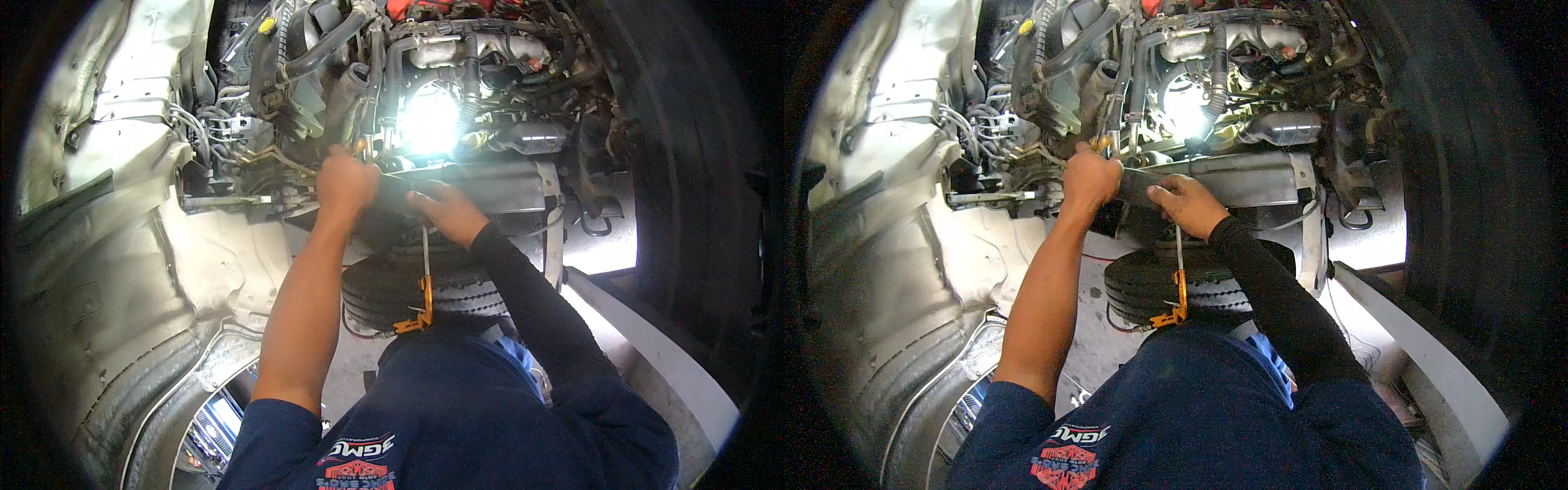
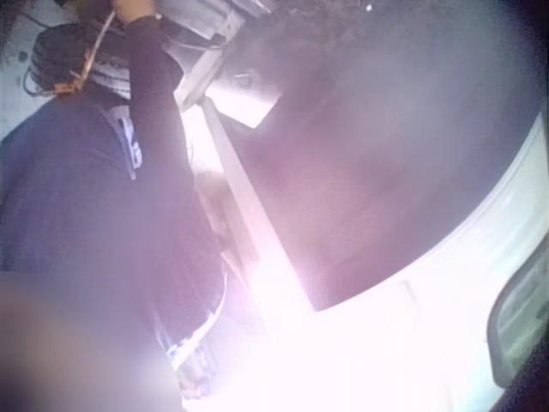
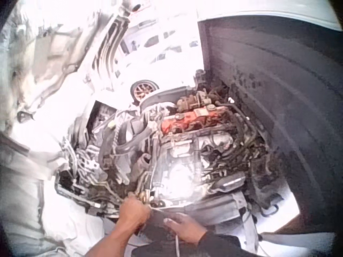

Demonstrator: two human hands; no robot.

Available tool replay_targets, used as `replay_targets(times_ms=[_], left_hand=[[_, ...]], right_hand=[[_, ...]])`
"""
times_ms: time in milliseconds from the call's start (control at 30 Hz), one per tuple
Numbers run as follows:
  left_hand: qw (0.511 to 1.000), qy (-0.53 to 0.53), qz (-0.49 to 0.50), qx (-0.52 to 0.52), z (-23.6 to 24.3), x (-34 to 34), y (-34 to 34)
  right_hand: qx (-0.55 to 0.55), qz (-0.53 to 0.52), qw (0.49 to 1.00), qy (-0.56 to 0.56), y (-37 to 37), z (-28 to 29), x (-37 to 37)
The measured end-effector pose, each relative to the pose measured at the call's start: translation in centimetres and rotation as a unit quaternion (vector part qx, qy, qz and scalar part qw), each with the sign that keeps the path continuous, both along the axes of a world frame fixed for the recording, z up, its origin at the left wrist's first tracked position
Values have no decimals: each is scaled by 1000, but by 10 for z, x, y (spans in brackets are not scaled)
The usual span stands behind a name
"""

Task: The person works under the hood of a white car, using a flashlight and hand tools to remove a metal pipe from the engine. After detaching the pipe, they wipe it with a cloth and place it on the floor.

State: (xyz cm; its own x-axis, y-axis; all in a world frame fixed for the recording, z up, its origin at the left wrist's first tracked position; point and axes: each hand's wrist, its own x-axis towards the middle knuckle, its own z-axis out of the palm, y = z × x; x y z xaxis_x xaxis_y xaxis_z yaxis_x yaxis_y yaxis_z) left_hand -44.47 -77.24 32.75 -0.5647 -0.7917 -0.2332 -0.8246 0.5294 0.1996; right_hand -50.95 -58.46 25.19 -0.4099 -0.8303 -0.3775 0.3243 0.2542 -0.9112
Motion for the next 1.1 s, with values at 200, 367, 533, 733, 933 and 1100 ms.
replay_targets(times_ms=[200,367,533,733,933,1100], left_hand=[[999,22,7,33,-23,15,-17],[993,50,-75,82,-16,45,-34],[988,77,-53,124,-18,60,-27],[988,96,-36,119,-26,61,-22],[989,105,-38,101,-42,66,-20],[975,110,-43,189,-44,81,-32]], right_hand=[[-30,11,999,18,19,-8,-12],[-29,-10,1000,-1,27,-17,-17],[-28,-7,1000,2,28,-26,-11],[-16,1,1000,6,29,-27,-15],[-12,-15,1000,-3,29,-27,-15],[-2,-50,998,-32,28,-24,-12]])
